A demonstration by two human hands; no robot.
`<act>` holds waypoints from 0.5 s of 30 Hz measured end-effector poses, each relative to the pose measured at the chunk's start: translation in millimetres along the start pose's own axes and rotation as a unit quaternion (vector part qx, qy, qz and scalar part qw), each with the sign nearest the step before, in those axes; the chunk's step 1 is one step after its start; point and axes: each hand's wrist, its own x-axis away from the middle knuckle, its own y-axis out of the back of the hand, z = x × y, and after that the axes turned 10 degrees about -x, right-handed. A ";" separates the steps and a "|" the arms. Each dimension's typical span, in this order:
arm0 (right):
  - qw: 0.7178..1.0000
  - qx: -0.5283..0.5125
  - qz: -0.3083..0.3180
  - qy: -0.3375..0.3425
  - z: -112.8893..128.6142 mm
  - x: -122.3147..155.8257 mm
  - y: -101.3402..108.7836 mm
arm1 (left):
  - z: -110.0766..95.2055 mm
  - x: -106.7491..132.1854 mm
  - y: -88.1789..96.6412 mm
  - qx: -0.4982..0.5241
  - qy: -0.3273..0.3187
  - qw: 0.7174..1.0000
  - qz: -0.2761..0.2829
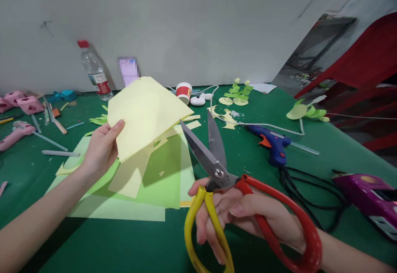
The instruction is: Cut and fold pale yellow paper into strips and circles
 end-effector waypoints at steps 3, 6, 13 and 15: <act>1.000 0.016 -0.006 -0.001 0.7 1.9 2.1 | -0.8 2.4 -0.6 0.000 -0.017 1.000 -0.006; 1.000 0.022 0.001 0.009 -0.2 3.3 3.1 | -2.5 2.6 -0.1 0.000 -0.025 1.000 -0.010; 0.999 -0.047 0.006 0.002 -1.7 3.8 1.4 | -2.2 0.2 2.1 0.000 -0.030 1.000 -0.005; 1.000 -0.027 0.010 0.004 -0.5 3.0 1.2 | -1.9 1.2 2.3 -0.001 -0.035 0.999 0.001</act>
